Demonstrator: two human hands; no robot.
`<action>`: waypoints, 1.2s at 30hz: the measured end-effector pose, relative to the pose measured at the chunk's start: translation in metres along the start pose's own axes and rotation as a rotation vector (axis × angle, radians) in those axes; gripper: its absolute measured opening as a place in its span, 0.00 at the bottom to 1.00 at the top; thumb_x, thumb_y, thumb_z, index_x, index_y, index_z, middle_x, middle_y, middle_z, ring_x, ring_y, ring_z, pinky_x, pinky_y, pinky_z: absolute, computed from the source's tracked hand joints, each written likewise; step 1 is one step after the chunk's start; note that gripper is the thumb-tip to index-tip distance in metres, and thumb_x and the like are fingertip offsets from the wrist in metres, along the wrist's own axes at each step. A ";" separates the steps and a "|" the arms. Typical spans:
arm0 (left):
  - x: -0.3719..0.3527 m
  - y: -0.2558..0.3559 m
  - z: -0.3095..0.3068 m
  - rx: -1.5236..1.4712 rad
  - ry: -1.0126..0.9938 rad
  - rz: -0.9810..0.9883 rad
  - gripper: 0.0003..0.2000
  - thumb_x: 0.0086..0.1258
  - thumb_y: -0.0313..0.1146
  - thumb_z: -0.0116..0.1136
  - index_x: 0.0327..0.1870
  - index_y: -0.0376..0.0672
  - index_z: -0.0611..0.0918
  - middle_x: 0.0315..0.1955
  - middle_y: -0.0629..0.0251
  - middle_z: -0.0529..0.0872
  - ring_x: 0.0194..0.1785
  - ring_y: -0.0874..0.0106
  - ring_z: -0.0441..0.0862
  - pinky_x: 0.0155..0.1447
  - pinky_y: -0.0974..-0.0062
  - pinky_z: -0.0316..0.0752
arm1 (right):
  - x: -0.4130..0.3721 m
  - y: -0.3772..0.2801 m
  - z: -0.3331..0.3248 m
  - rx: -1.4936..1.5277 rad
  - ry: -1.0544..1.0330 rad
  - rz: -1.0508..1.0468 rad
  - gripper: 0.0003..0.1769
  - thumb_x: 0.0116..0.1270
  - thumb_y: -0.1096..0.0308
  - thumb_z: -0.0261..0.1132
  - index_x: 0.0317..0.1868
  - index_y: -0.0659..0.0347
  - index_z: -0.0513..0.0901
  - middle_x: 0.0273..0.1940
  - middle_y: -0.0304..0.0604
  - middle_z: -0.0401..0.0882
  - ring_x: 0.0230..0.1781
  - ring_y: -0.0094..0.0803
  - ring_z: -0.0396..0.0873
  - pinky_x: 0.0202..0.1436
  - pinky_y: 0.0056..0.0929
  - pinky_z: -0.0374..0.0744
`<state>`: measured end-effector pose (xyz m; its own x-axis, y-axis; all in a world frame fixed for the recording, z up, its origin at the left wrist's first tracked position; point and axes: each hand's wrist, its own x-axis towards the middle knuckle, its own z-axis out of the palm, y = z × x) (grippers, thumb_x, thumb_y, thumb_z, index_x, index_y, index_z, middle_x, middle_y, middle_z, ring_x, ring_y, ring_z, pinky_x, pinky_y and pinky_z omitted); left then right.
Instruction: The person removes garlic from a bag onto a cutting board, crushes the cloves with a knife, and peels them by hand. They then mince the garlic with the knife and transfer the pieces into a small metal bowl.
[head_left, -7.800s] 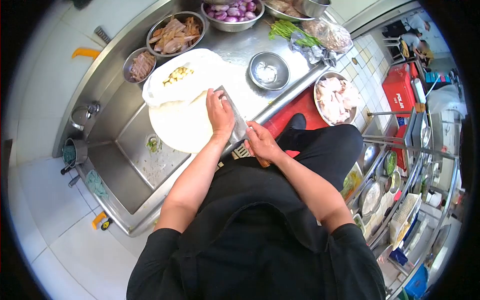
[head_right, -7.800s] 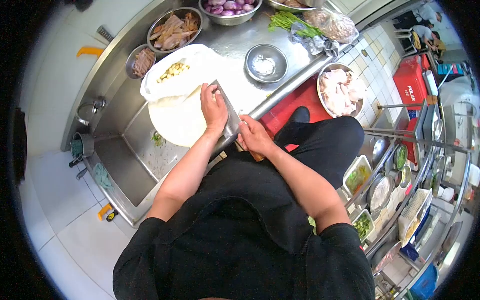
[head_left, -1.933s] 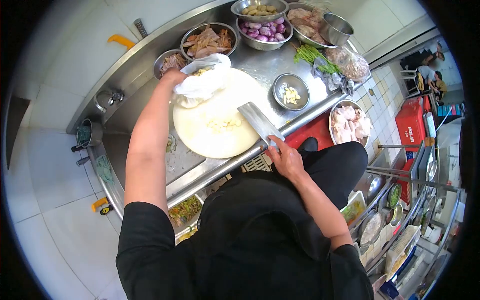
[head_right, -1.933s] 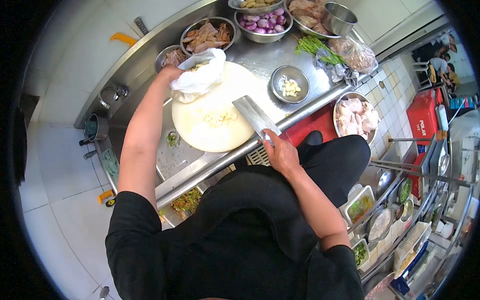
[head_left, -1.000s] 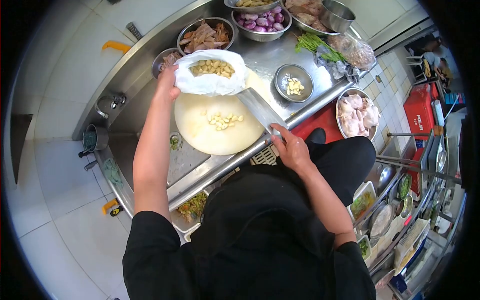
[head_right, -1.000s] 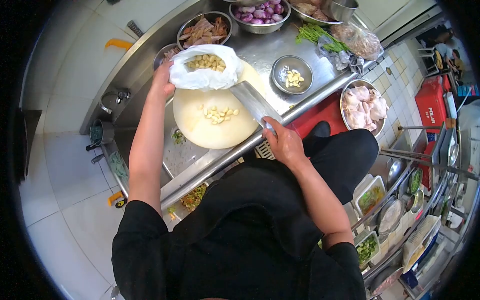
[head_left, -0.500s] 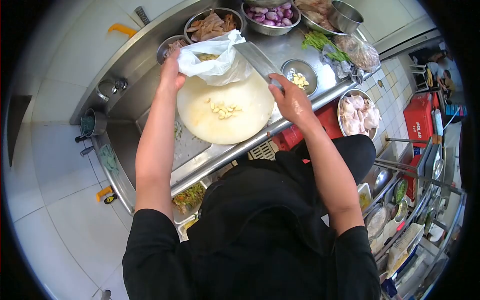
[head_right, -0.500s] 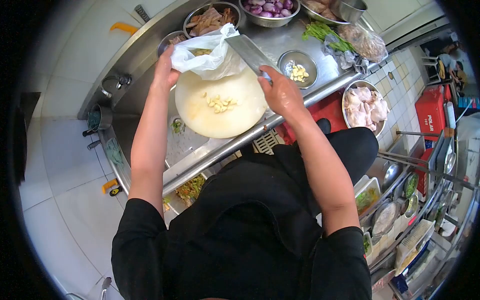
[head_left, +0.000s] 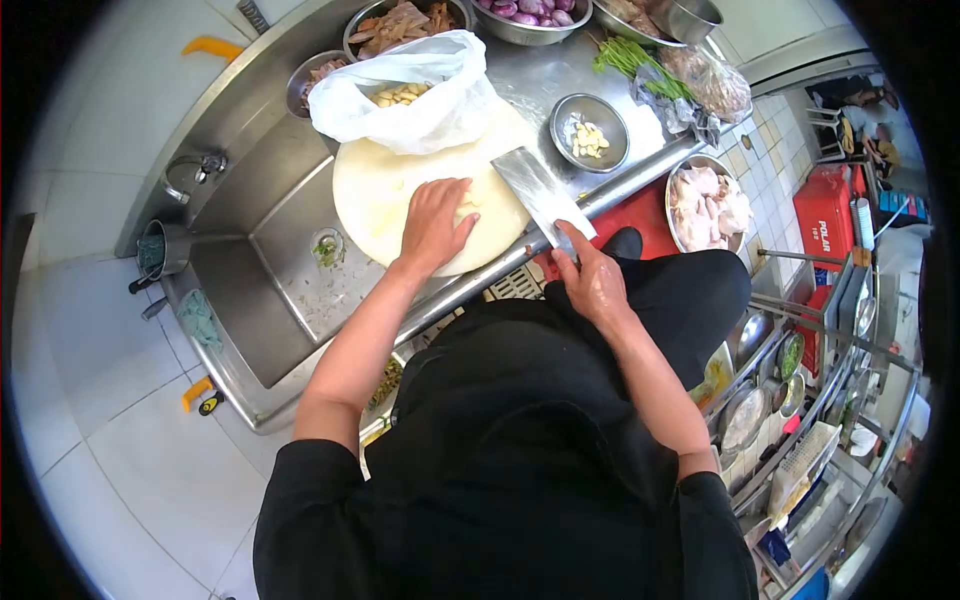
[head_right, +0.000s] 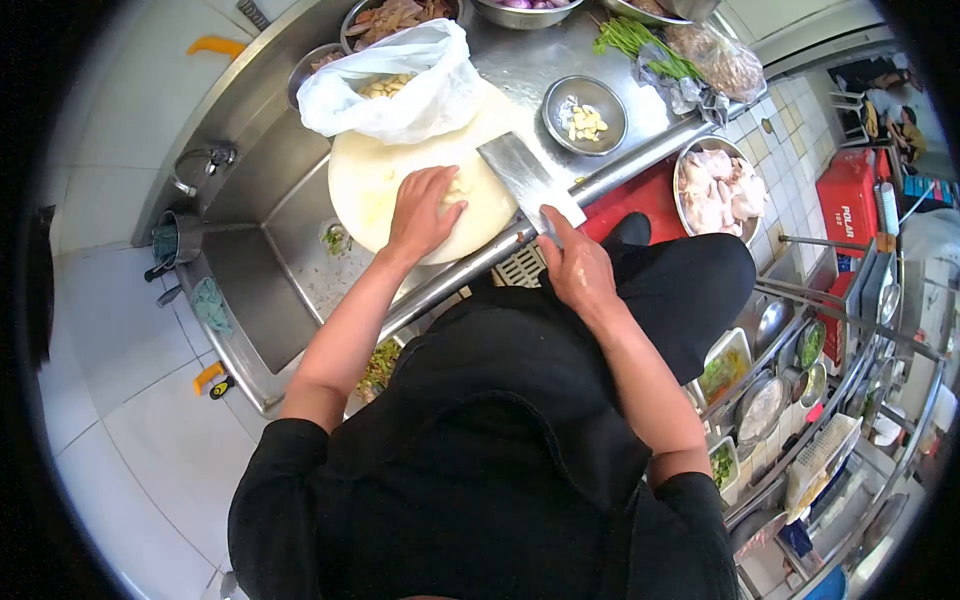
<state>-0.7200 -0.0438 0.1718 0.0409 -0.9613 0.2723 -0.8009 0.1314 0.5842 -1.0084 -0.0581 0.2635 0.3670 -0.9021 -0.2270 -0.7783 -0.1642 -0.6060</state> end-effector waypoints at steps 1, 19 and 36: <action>0.002 -0.005 0.006 0.001 -0.011 0.005 0.22 0.72 0.36 0.73 0.66 0.41 0.86 0.63 0.54 0.88 0.68 0.52 0.81 0.77 0.54 0.71 | 0.000 -0.001 0.002 -0.007 -0.026 0.029 0.27 0.82 0.60 0.66 0.78 0.53 0.77 0.49 0.67 0.90 0.52 0.65 0.88 0.56 0.56 0.84; 0.073 0.005 0.037 -0.208 0.098 0.090 0.15 0.79 0.35 0.64 0.61 0.39 0.85 0.61 0.50 0.87 0.67 0.48 0.82 0.73 0.52 0.75 | 0.008 0.011 0.040 -0.194 -0.063 -0.245 0.29 0.84 0.56 0.64 0.83 0.32 0.75 0.40 0.53 0.87 0.38 0.53 0.89 0.42 0.53 0.86; 0.091 0.002 0.062 0.012 -0.155 0.072 0.27 0.89 0.50 0.48 0.81 0.46 0.75 0.83 0.50 0.70 0.87 0.52 0.63 0.89 0.53 0.59 | 0.042 0.025 0.044 -0.410 -0.339 -0.263 0.37 0.86 0.50 0.60 0.89 0.17 0.59 0.30 0.54 0.88 0.26 0.52 0.89 0.28 0.52 0.87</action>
<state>-0.7549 -0.1464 0.1502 -0.1090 -0.9755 0.1911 -0.8055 0.1993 0.5581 -0.9906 -0.0823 0.2052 0.6641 -0.6434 -0.3809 -0.7476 -0.5667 -0.3462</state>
